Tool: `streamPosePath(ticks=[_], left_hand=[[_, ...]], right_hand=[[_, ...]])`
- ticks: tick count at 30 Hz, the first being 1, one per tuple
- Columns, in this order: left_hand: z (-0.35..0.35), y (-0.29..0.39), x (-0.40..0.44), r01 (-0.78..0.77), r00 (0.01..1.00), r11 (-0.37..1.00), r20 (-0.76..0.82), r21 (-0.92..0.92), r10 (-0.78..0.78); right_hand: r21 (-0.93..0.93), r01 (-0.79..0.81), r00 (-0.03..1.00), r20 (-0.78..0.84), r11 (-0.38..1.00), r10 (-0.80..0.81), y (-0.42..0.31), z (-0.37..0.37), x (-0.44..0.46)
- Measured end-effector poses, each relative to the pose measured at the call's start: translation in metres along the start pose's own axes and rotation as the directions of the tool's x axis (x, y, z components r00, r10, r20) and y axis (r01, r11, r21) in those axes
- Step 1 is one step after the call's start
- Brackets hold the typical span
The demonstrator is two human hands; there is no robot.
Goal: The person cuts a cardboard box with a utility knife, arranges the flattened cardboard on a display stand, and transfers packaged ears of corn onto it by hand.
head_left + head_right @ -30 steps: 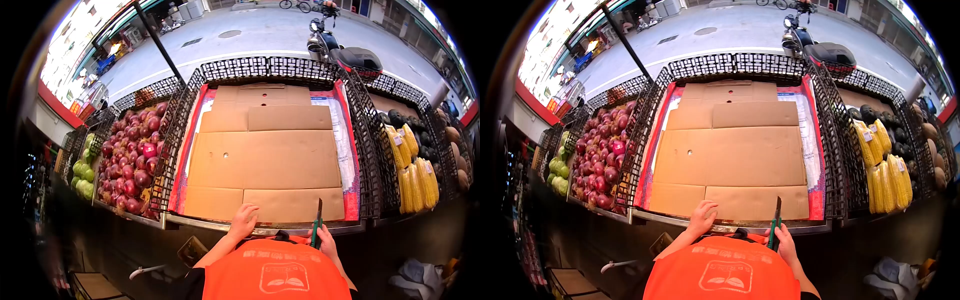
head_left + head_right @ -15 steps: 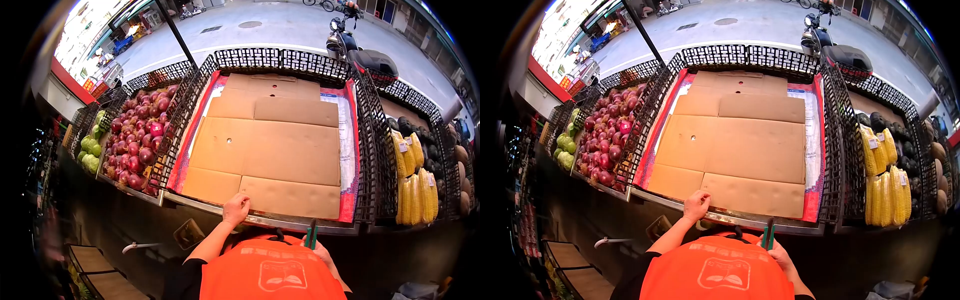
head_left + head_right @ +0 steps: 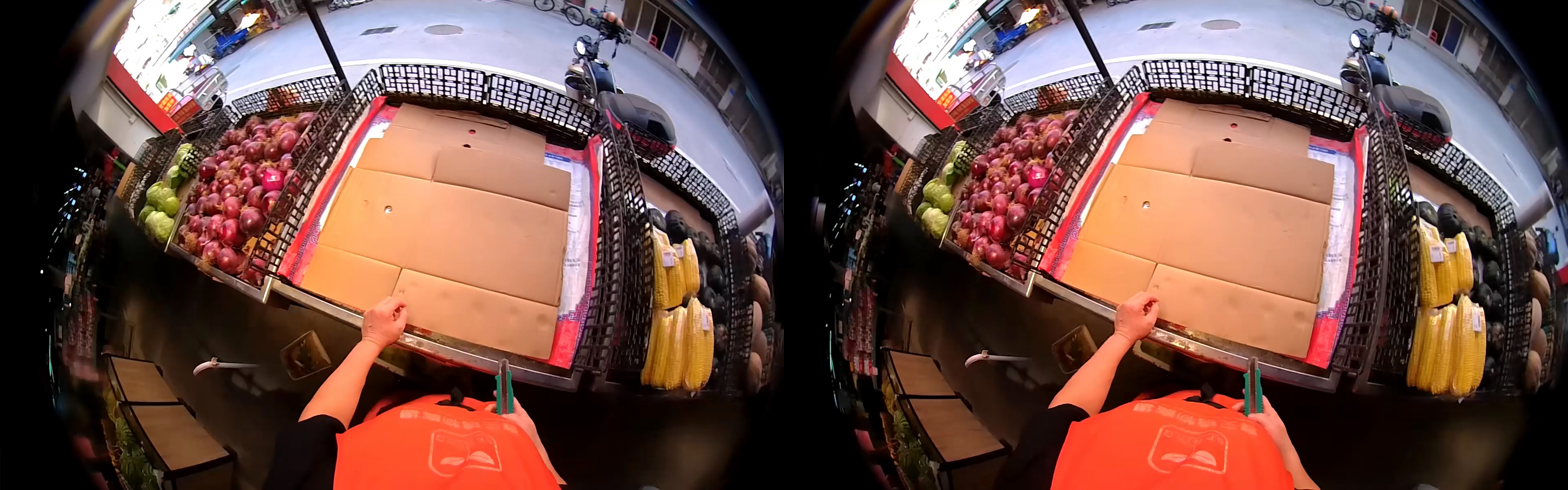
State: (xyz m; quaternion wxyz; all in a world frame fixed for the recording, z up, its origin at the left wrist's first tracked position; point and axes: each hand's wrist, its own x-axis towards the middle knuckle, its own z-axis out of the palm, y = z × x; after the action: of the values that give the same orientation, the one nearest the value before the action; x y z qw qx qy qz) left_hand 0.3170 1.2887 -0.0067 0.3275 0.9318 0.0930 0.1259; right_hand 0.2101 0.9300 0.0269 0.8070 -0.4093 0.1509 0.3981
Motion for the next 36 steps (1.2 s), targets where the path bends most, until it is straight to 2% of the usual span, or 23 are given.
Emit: streamPosePath(ticks=[3, 4, 6, 9, 12, 15, 16, 17, 19, 21, 25, 29, 32, 36], left_hand=[[0.006, -0.002, 0.001, -0.049, 0.998, 0.999, 0.036, -0.011, 0.05], [0.008, -0.004, 0.0, -0.017, 0.999, 1.0, 0.051, -0.01, 0.018], [0.007, -0.001, 0.0, -0.08, 0.996, 0.997, 0.034, -0.004, 0.08], [0.006, -0.003, -0.001, -0.142, 0.986, 0.986, 0.071, -0.082, 0.148], [0.007, -0.01, 0.001, -0.152, 0.981, 0.987, 0.117, -0.047, 0.156], [0.006, -0.011, 0.0, -0.158, 0.976, 0.984, 0.138, -0.081, 0.168], [0.007, -0.012, 0.0, -0.166, 0.973, 0.982, 0.147, -0.088, 0.178], [0.007, -0.014, 0.0, -0.172, 0.969, 0.981, 0.163, -0.094, 0.186], [0.006, -0.016, 0.001, -0.203, 0.959, 0.974, 0.18, -0.103, 0.219], [0.006, -0.016, 0.002, -0.215, 0.952, 0.971, 0.2, -0.103, 0.232], [0.006, -0.015, 0.002, -0.209, 0.953, 0.97, 0.196, -0.128, 0.231], [0.006, -0.013, 0.002, -0.203, 0.95, 0.971, 0.213, -0.128, 0.227], [0.001, -0.009, 0.004, -0.215, 0.945, 0.97, 0.229, -0.109, 0.235], [0.004, -0.012, 0.004, -0.234, 0.946, 0.968, 0.208, -0.093, 0.249]], right_hand=[[-0.137, 0.015, 0.997, -0.073, 0.991, -0.025, -0.006, 0.028, -0.004], [-0.162, 0.052, 0.994, -0.085, 0.985, -0.067, -0.004, 0.035, -0.005], [-0.013, 0.088, 0.988, -0.129, 0.996, -0.089, 0.001, 0.052, -0.011], [0.053, 0.159, 0.973, -0.178, 0.986, -0.147, 0.015, 0.08, -0.026], [0.127, 0.225, 0.961, -0.193, 0.966, -0.198, 0.03, 0.086, -0.031], [-0.087, 0.197, 0.931, -0.295, 0.977, -0.214, 0.034, 0.102, -0.048], [-0.242, 0.164, 0.928, -0.292, 0.956, -0.233, 0.037, 0.101, -0.056], [-0.303, 0.073, 0.943, -0.288, 0.95, -0.164, 0.037, 0.1, -0.07], [-0.495, -0.186, 0.935, -0.355, 0.849, -0.002, 0.045, 0.096, -0.093], [-0.707, -0.093, 0.938, -0.299, 0.701, -0.176, 0.067, 0.097, -0.107], [-0.854, -0.426, 0.853, -0.489, 0.298, -0.181, 0.064, 0.12, -0.107], [-0.842, -0.439, 0.813, -0.521, 0.313, -0.262, 0.067, 0.126, -0.064], [-0.803, -0.435, 0.807, -0.549, 0.408, -0.219, 0.061, 0.129, -0.029], [-0.801, -0.341, 0.833, -0.5, 0.492, -0.238, 0.036, 0.138, -0.053]])
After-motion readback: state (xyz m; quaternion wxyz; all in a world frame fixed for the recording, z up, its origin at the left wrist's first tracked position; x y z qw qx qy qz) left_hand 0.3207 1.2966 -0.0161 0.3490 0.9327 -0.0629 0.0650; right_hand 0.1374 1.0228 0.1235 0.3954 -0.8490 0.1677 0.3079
